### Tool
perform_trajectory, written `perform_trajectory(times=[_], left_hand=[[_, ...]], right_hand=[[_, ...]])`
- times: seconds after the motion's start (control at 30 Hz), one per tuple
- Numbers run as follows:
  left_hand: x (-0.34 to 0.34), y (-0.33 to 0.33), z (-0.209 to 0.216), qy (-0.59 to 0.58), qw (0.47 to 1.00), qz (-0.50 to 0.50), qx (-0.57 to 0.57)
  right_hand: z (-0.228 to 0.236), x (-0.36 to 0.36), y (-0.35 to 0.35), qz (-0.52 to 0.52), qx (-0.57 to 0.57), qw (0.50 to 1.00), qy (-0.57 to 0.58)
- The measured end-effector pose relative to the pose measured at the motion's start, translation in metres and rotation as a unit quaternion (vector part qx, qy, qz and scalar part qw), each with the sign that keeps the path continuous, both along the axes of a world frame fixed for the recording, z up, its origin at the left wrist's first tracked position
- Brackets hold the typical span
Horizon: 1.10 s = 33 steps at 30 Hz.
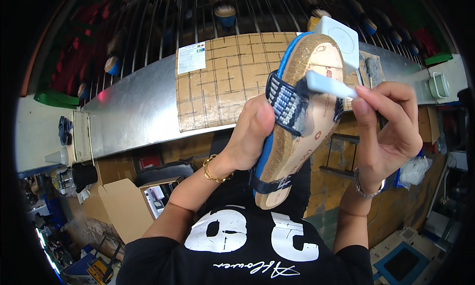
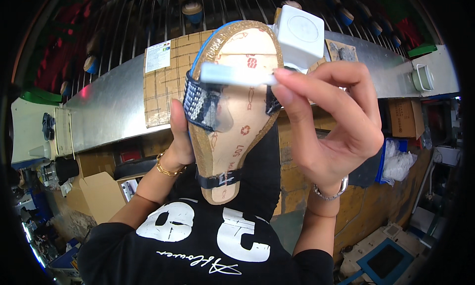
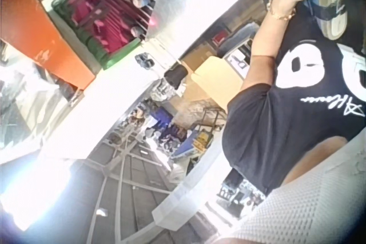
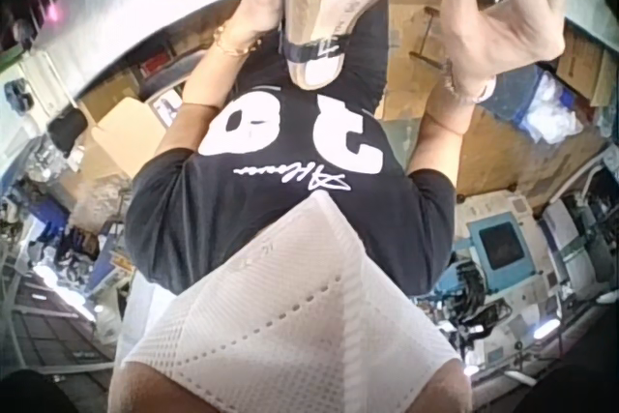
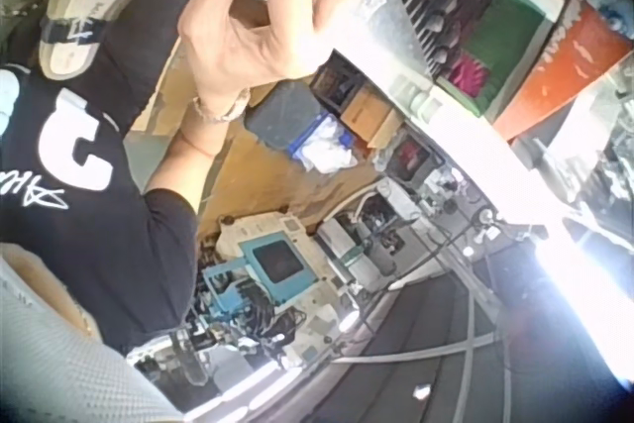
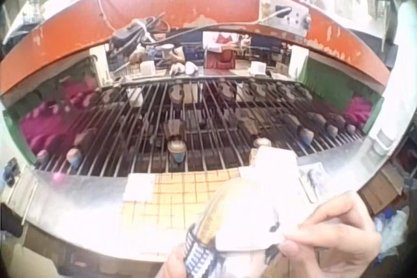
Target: The person holds a blue and cork sandal and uses a small brush to apply glue from a white container to the black straps and cork sole. The person repeatedly dips the brush and spreads the adhesive across the strap attachment points and edges of the sole.
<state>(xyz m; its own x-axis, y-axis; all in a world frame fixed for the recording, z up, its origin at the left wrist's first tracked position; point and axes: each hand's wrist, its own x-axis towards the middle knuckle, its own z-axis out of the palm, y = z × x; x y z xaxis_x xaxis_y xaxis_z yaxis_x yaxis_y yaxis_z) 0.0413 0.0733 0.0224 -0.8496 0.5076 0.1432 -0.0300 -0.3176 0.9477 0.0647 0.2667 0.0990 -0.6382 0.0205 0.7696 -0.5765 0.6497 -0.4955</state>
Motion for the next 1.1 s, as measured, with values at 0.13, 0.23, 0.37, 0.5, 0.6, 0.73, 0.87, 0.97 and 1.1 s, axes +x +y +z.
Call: perform_trajectory(times=[0.13, 0.23, 0.37, 0.5, 0.6, 0.73, 0.87, 0.97, 1.1], left_hand=[[0.003, 0.002, 0.006, 0.011, 1.000, 0.018, -0.008], [0.005, 0.001, 0.007, 0.005, 1.000, 0.017, -0.004], [0.005, 0.001, 0.007, -0.005, 1.000, 0.010, 0.006], [0.008, 0.003, 0.005, -0.050, 0.998, -0.015, 0.044], [0.009, 0.002, 0.003, -0.079, 0.994, -0.027, 0.070], [0.010, 0.001, 0.007, -0.129, 0.978, -0.030, 0.163], [0.005, 0.003, 0.009, -0.172, 0.927, -0.036, 0.331], [0.000, 0.001, 0.025, -0.114, 0.972, 0.026, 0.203], [0.006, 0.003, 0.034, -0.071, 0.990, 0.102, 0.069]], right_hand=[[0.003, 0.005, 0.004, 0.014, 0.005, 1.000, 0.017], [0.001, 0.005, 0.003, 0.017, 0.007, 1.000, 0.020], [0.005, 0.010, 0.004, 0.016, 0.040, 0.999, 0.001], [0.011, 0.016, 0.006, 0.058, 0.047, 0.995, -0.059], [0.018, 0.013, 0.017, 0.131, 0.073, 0.985, -0.088], [0.011, 0.000, 0.015, 0.153, 0.015, 0.983, -0.097], [-0.010, 0.000, 0.003, 0.044, -0.052, 0.994, -0.081], [-0.009, 0.024, -0.012, 0.051, -0.111, 0.982, -0.142], [-0.007, 0.023, -0.029, -0.008, -0.077, 0.993, -0.087]])
